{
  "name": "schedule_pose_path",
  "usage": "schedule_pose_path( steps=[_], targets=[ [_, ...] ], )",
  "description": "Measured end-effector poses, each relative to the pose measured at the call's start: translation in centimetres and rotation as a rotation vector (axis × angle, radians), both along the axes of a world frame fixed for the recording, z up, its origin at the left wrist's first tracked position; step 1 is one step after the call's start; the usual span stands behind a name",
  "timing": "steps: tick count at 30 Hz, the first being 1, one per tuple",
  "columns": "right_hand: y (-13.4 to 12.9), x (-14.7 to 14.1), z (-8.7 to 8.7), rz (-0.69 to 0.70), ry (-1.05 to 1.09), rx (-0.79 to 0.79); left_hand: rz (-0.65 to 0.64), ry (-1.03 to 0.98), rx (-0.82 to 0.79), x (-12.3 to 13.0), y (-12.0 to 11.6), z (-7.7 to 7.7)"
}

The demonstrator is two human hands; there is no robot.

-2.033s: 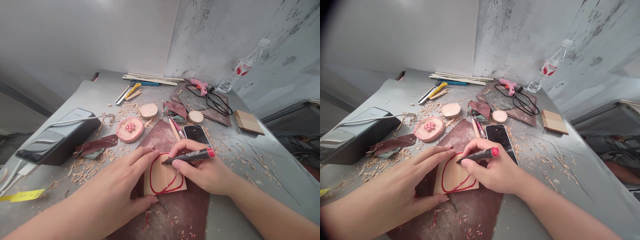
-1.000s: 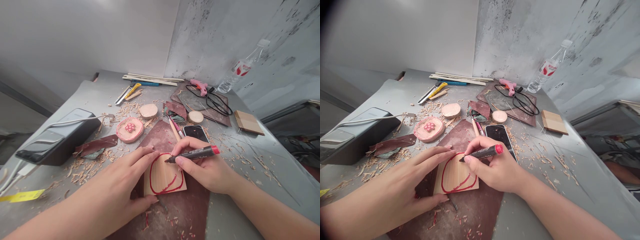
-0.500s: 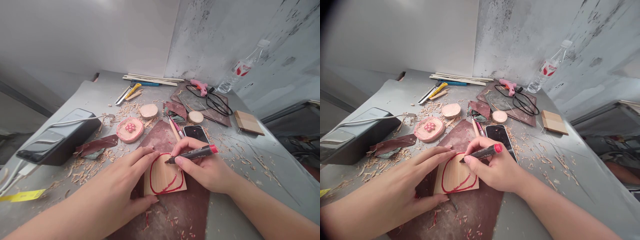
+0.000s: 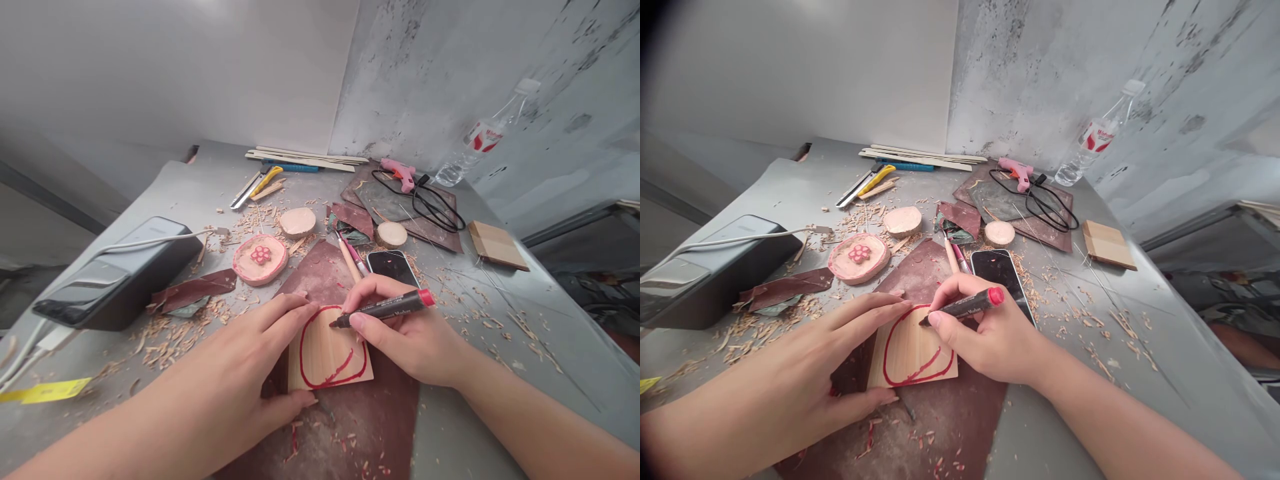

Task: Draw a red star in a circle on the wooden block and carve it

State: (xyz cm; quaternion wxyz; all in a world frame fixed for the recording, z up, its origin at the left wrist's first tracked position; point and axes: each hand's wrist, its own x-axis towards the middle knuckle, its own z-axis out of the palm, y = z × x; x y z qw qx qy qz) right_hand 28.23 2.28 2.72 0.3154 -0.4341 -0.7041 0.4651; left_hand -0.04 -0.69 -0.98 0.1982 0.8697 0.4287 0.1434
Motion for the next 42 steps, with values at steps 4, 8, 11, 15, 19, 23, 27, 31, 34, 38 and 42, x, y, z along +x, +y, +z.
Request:
schedule_pose_path(
  steps=[4,8,11,15,19,23,27,31,34,38,42],
  targets=[
    [0.04,0.03,-0.29,0.01,-0.012,0.004,0.008,0.022,0.012,0.04,-0.05,0.07],
    [-0.02,0.17,-0.64,0.018,0.003,0.055,0.01,0.016,0.005,0.01,-0.02,0.03],
    [-0.09,0.3,-0.84,0.015,-0.002,0.055,0.005,-0.003,-0.01,-0.07,0.03,-0.05],
    [-0.12,0.35,-0.84,0.016,0.007,0.046,0.004,0.009,-0.002,-0.08,0.0,-0.04],
    [-0.06,0.29,-0.76,0.015,0.007,0.045,0.008,0.019,0.005,-0.05,-0.04,-0.01],
    [-0.09,0.29,-0.71,0.016,0.0,0.042,0.014,0.01,-0.003,-0.07,-0.06,-0.12],
    [-0.15,0.3,-0.64,0.015,-0.009,0.046,0.013,-0.008,-0.012,-0.03,-0.03,-0.12],
    [-0.07,0.2,-0.47,0.008,-0.018,0.035,0.004,-0.01,-0.031,-0.05,0.07,0.0],
    [-0.01,0.13,-0.38,0.001,-0.035,0.025,-0.002,-0.003,-0.034,-0.1,0.11,0.02],
    [0.03,0.17,-0.44,0.011,-0.03,0.041,0.008,-0.011,-0.039,-0.1,0.06,0.0],
    [-0.03,0.3,-0.52,0.017,-0.028,0.061,0.01,-0.016,-0.046,-0.06,0.04,0.04]
  ],
)
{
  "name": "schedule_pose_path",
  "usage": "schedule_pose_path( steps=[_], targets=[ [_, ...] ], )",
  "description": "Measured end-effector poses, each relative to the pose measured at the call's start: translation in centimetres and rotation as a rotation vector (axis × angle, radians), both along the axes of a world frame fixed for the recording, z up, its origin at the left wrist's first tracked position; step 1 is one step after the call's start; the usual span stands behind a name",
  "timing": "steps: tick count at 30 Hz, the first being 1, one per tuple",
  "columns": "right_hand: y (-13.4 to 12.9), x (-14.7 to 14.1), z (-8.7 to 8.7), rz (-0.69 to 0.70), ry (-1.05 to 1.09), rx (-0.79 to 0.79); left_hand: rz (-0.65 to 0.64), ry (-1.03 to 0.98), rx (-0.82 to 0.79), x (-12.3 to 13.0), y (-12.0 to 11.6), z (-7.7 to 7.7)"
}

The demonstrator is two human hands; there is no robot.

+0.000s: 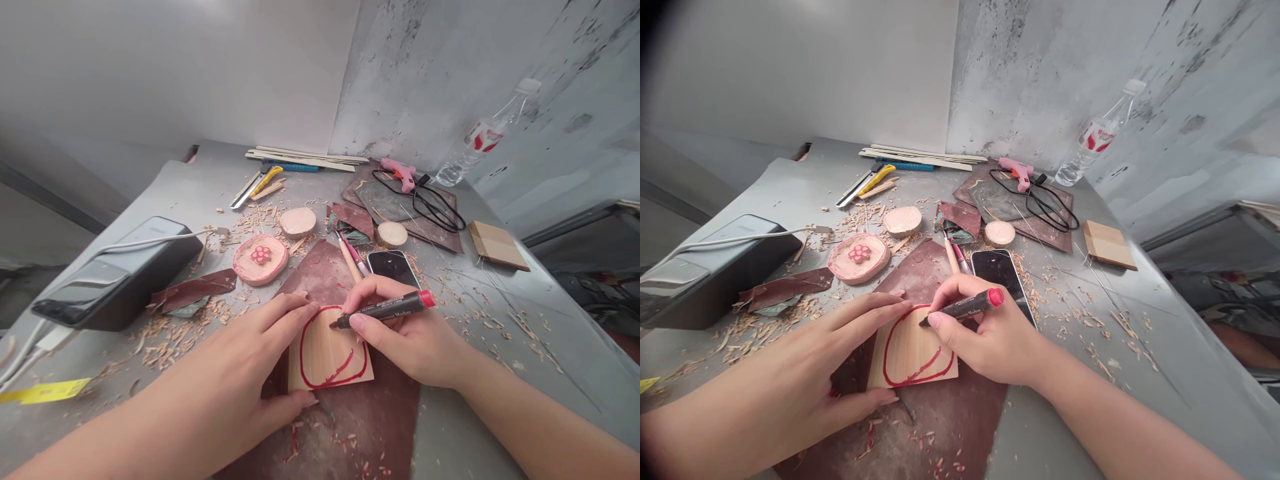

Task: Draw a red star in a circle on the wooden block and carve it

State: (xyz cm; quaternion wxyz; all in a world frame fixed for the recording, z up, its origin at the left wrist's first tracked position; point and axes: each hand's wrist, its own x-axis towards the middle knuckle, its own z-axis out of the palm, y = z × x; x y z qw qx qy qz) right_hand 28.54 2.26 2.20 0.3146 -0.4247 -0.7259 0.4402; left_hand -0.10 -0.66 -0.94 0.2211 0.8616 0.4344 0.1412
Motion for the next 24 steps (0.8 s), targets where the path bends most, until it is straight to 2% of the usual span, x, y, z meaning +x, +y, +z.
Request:
schedule_pose_path(
  steps=[24],
  targets=[
    [0.04,-0.11,0.15,-0.013,0.0,-0.017,0.004,-0.005,0.014,0.01,-0.04,-0.1]
  ],
)
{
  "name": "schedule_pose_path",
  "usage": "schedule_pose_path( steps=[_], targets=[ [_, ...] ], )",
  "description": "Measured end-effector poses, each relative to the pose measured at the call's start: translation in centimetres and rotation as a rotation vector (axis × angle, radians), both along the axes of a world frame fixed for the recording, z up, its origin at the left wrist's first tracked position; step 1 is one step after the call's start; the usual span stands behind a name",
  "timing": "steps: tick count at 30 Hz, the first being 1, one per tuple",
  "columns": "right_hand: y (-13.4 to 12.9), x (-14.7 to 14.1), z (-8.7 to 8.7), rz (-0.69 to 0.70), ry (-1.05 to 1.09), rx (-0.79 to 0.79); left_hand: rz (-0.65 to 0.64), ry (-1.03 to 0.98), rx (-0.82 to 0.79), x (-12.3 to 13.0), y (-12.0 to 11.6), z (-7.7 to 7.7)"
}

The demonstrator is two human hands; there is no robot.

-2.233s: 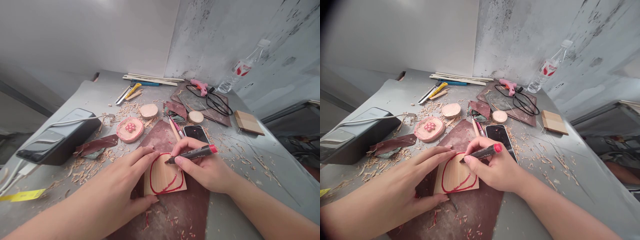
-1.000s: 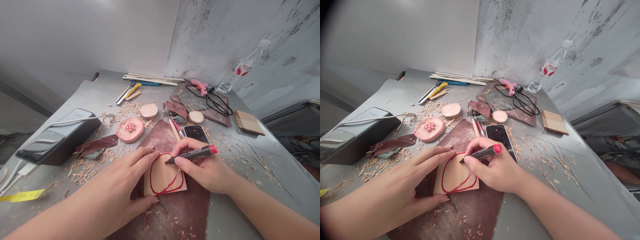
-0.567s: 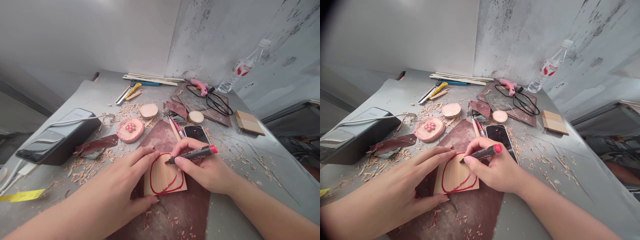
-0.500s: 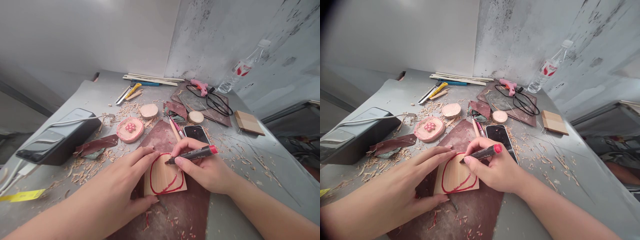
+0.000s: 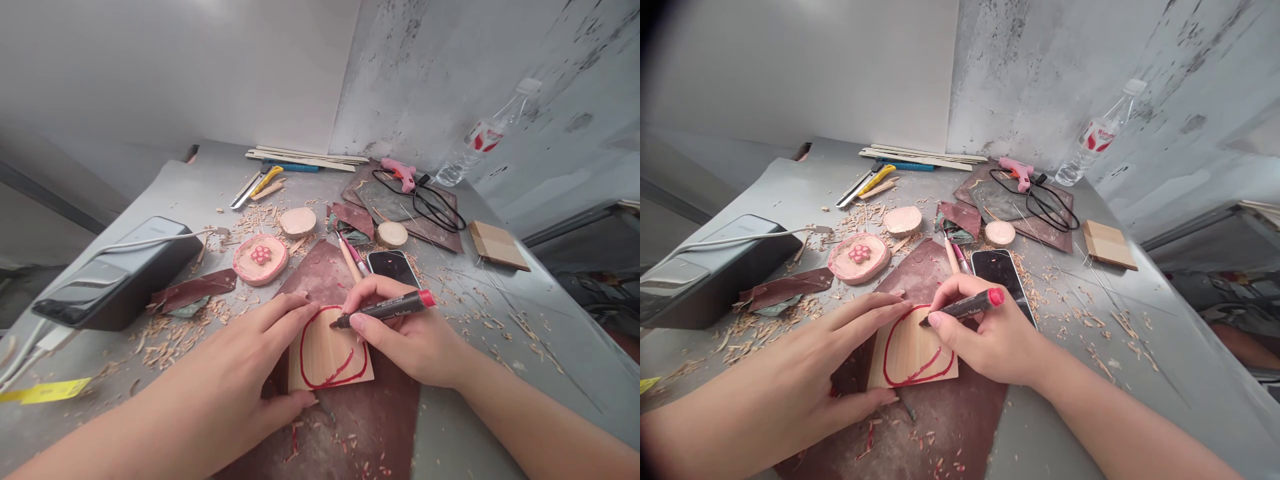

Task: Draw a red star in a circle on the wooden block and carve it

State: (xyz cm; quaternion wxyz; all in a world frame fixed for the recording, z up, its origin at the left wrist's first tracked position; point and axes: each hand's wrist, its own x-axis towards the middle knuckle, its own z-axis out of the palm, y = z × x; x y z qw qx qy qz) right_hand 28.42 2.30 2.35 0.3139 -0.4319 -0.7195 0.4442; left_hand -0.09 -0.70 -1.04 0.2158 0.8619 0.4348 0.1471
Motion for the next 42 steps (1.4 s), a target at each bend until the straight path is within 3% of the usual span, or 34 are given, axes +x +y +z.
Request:
schedule_pose_path(
  steps=[42],
  targets=[
    [0.03,-0.27,0.28,0.003,-0.012,0.02,0.0,0.046,0.022,0.13,-0.06,0.31]
  ],
)
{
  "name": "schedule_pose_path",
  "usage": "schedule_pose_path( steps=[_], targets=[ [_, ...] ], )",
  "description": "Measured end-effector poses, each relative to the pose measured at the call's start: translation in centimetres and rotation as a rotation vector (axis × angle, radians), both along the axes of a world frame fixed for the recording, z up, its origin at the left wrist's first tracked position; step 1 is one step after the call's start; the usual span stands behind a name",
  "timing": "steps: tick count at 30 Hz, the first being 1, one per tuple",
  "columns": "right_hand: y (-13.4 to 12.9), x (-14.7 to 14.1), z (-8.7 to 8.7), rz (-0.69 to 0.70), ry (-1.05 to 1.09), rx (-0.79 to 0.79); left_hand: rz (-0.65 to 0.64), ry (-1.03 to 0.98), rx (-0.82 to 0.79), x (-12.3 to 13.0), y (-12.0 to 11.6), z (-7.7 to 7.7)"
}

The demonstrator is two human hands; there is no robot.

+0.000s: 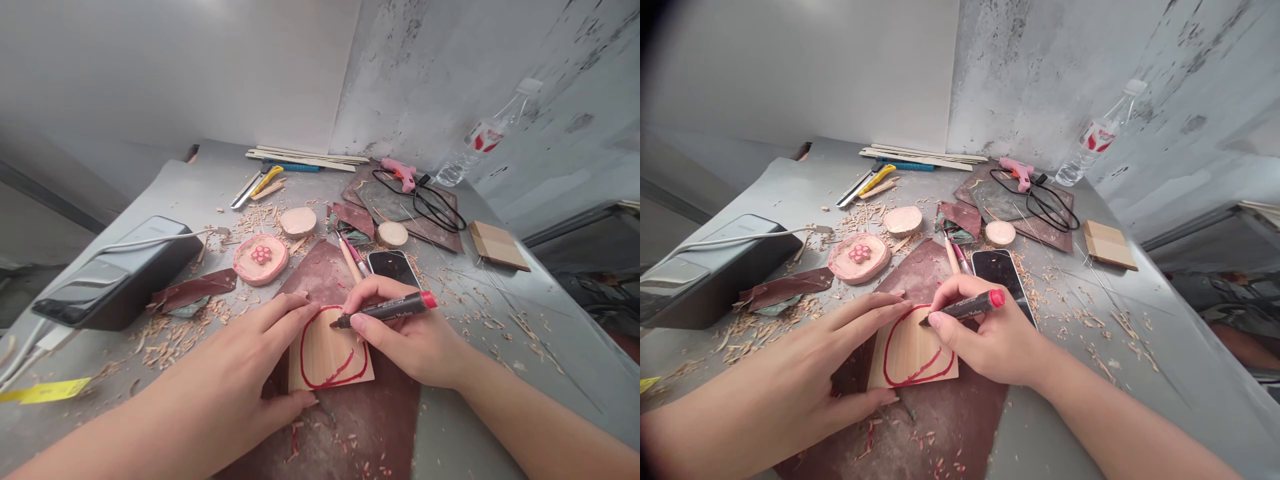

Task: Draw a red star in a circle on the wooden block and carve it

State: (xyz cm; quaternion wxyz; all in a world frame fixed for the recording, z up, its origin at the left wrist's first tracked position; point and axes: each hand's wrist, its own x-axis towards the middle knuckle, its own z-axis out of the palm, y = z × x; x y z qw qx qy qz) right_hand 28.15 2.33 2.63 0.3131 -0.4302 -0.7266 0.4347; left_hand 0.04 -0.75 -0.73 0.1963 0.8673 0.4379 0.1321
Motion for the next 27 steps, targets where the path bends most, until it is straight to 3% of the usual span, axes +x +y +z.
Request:
schedule_pose_path(
  steps=[12,27],
  targets=[
    [-0.2,0.13,0.5,-0.014,-0.035,0.002,0.001,0.009,0.009,0.05,-0.07,-0.06],
    [-0.03,-0.09,0.45,-0.034,-0.044,0.134,0.002,-0.011,0.012,0.03,-0.04,-0.21]
  ],
)
